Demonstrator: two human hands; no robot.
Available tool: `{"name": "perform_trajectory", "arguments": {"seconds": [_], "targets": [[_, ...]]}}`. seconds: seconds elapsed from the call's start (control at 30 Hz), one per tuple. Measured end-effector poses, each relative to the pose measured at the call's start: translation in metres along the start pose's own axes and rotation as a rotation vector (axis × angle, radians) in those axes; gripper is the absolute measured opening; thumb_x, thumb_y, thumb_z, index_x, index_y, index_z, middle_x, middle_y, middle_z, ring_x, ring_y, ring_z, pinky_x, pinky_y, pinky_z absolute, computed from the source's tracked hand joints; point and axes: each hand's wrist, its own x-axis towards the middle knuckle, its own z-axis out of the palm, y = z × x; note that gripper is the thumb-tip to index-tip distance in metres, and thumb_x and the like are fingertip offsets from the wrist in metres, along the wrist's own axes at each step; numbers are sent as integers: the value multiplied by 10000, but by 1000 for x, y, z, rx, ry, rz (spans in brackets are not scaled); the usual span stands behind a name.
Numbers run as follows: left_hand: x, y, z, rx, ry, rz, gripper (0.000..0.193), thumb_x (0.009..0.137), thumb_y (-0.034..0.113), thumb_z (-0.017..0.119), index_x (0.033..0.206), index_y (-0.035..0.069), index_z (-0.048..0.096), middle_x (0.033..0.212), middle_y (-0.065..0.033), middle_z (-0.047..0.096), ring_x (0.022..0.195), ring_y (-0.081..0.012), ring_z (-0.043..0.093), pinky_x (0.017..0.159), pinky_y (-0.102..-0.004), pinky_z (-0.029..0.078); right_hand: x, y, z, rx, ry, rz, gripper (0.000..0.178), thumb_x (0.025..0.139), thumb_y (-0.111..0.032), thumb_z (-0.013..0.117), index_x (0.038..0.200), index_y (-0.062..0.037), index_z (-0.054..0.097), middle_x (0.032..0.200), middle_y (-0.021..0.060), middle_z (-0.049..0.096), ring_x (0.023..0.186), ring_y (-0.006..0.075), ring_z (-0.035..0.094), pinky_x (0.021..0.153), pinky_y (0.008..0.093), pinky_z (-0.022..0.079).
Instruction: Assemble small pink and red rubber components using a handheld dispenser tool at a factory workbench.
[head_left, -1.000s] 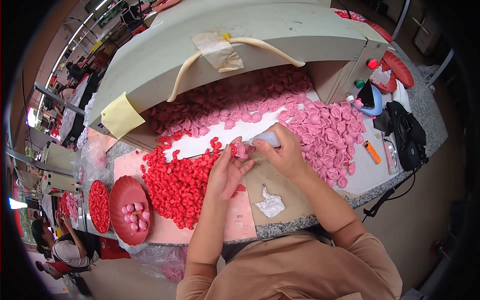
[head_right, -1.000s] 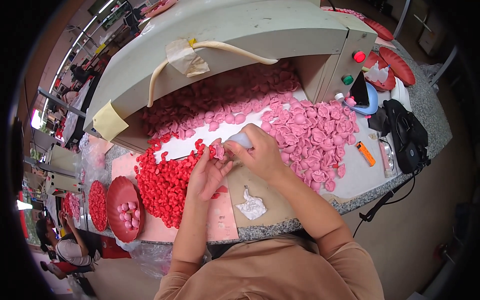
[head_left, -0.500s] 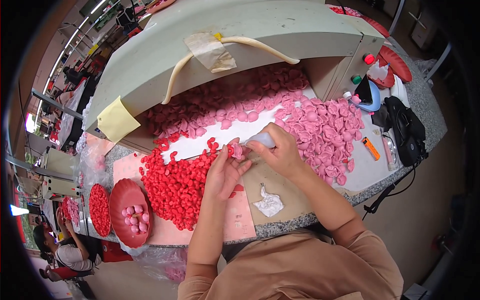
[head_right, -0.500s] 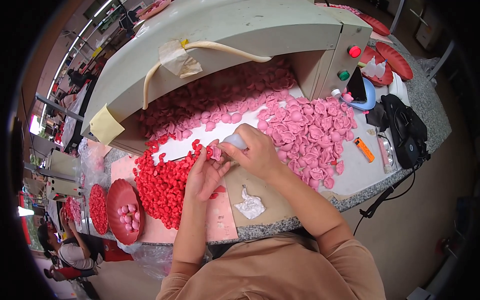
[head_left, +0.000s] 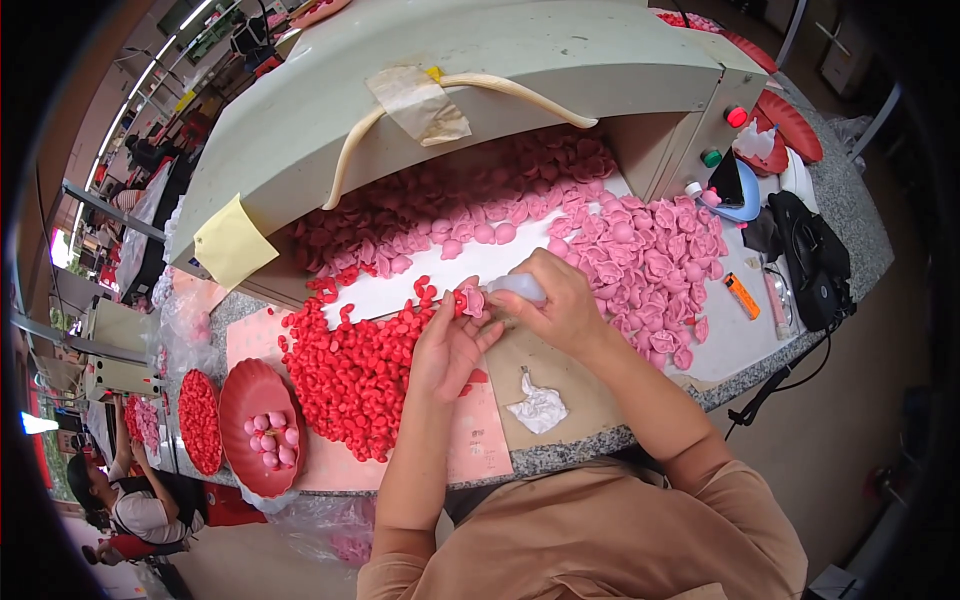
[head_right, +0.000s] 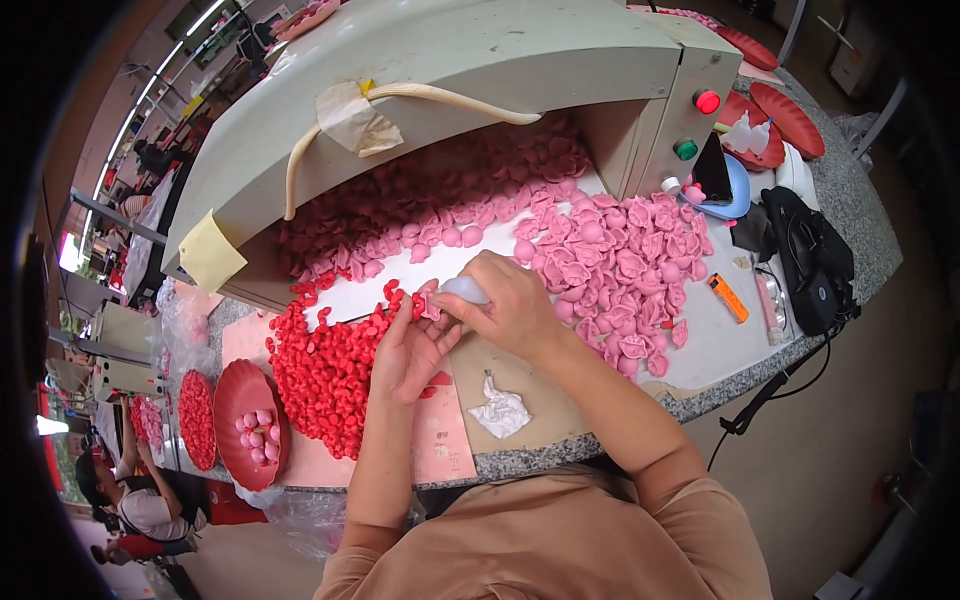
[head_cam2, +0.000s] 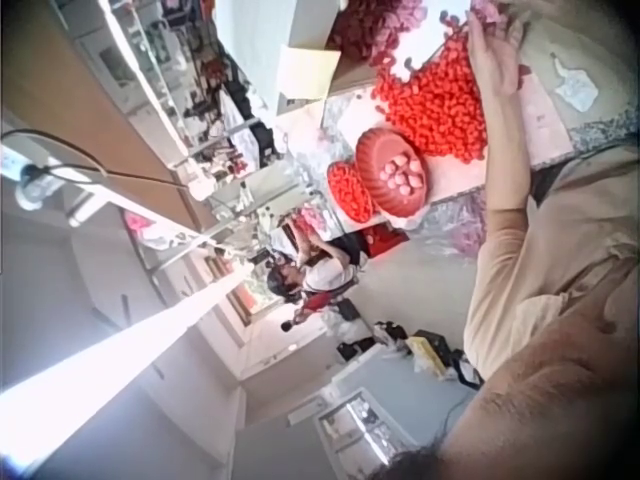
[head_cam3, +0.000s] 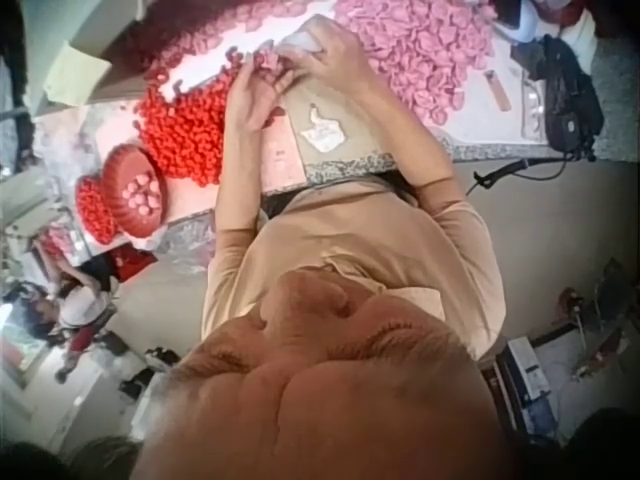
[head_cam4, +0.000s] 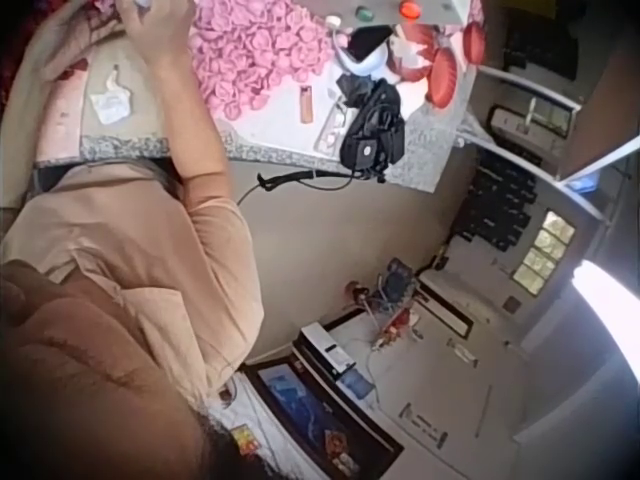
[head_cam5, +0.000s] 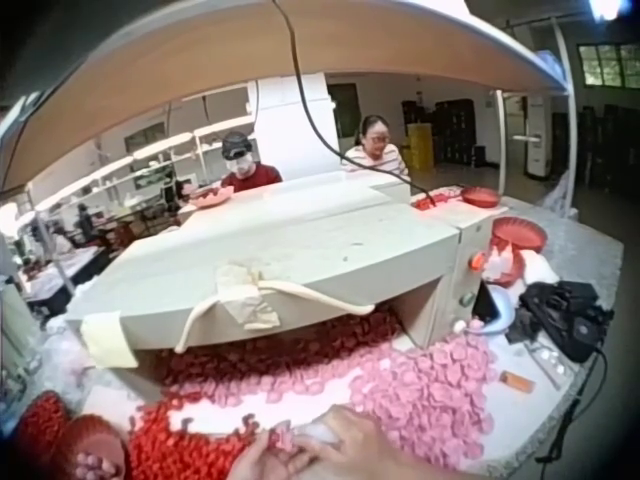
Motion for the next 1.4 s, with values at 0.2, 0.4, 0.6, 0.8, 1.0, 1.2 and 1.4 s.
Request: {"name": "perform_trajectory", "arguments": {"seconds": [0.2, 0.4, 0.6, 0.8, 1.0, 1.2, 1.4], "targets": [[1, -1, -3, 67, -3, 30, 435, 960, 333, 432, 1288, 47, 440, 1086, -68, 584, 947, -157, 560, 879, -385, 462, 0, 1, 0, 17, 14, 19, 209, 773, -197, 698, 820, -30, 581, 717, 106, 544, 618, 250, 572, 542, 334, 440], [1, 0, -3, 67, -18, 33, 435, 961, 331, 429, 1285, 41, 441, 1119, -92, 585, 967, -163, 563, 881, -390, 464, 1, 1, -1, 55, 61, 33, 198, 778, -187, 693, 819, -29, 582, 711, 99, 546, 601, 228, 570, 531, 318, 431], [1, -1, -4, 66, -30, 31, 433, 963, 327, 425, 1285, 37, 439, 1103, -91, 586, 963, -164, 561, 877, -391, 469, 1, 1, 0, 53, 51, 48, 196, 777, -186, 693, 822, -31, 581, 715, 102, 548, 607, 235, 571, 538, 323, 435], [0, 0, -4, 105, -39, 47, 436, 965, 325, 419, 1293, 37, 433, 1111, -88, 579, 957, -166, 557, 878, -395, 466, 1, 0, 0, 46, 40, 51, 195, 779, -186, 692, 822, -31, 581, 717, 100, 548, 605, 231, 572, 535, 320, 435], [-1, 1, 0, 124, -22, 60, 438, 967, 326, 414, 1303, 45, 422, 1122, -88, 573, 1008, -183, 545, 886, -405, 458, 1, 0, 0, 67, 68, 49, 191, 783, -188, 690, 813, -31, 584, 711, 96, 546, 600, 219, 567, 533, 316, 432], [-2, 2, 0, 129, -11, 62, 445, 966, 322, 417, 1317, 49, 403, 1133, -83, 568, 1045, -191, 540, 889, -414, 451, 1, -1, 0, 58, 56, 44, 193, 779, -184, 694, 811, -28, 585, 702, 99, 538, 587, 223, 555, 527, 318, 426], [-3, 3, 0, 167, -2, 106, 436, 964, 310, 425, 1311, 45, 415, 1143, -79, 563, 1050, -193, 535, 900, -384, 436, 0, 0, 1, 26, 49, 9, 189, 776, -173, 697, 810, -26, 584, 700, 103, 535, 586, 226, 554, 524, 322, 424]]}}
